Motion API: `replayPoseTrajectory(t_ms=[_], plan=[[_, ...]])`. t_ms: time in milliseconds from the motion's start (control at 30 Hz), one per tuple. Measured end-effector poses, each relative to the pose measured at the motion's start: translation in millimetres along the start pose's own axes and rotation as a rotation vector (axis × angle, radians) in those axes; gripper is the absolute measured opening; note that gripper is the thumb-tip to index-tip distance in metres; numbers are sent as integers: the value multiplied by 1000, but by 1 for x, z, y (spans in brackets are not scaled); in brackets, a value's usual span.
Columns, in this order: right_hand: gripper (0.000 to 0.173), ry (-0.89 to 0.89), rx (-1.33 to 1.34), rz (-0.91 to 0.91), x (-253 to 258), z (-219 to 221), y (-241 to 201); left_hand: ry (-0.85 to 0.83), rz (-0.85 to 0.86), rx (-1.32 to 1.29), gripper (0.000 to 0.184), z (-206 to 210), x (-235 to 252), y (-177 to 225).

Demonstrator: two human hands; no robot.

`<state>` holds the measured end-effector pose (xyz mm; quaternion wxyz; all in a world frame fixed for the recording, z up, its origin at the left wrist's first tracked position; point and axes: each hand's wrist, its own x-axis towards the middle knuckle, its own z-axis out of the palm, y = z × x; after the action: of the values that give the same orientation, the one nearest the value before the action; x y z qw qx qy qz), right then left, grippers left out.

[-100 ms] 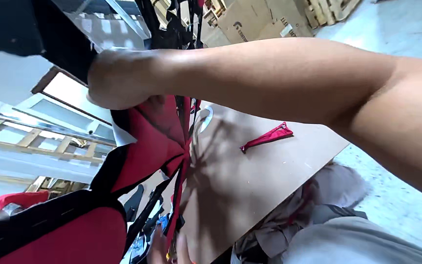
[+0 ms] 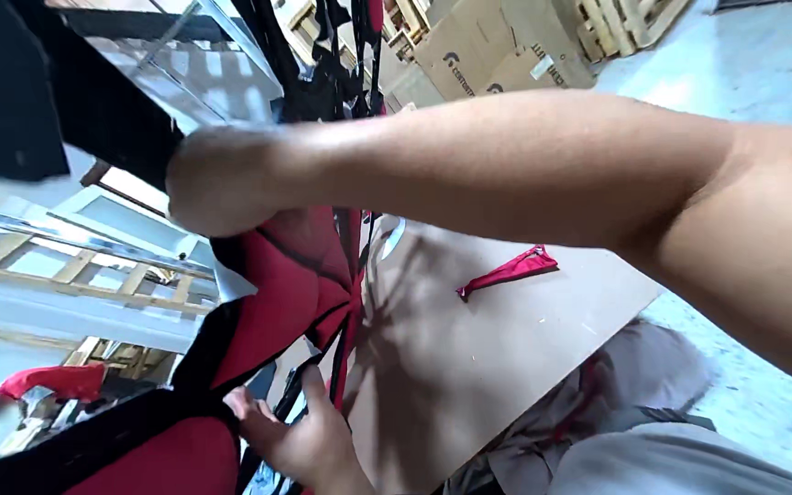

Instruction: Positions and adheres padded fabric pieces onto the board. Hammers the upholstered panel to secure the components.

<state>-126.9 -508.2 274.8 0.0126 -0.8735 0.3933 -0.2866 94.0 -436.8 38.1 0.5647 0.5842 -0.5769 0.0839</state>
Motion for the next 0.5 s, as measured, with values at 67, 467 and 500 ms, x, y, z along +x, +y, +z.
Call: replayPoseTrajectory(t_ms=[67,467,500], plan=[[28,33,78,14,-12,-4,2,87,-35,58,69,35,32,11],[20,451,395,26,-42,43,60,414,-11,-463,42,88,106,31],[25,320,338,68,-60,42,90,440,-12,-451,42,85,114,35]])
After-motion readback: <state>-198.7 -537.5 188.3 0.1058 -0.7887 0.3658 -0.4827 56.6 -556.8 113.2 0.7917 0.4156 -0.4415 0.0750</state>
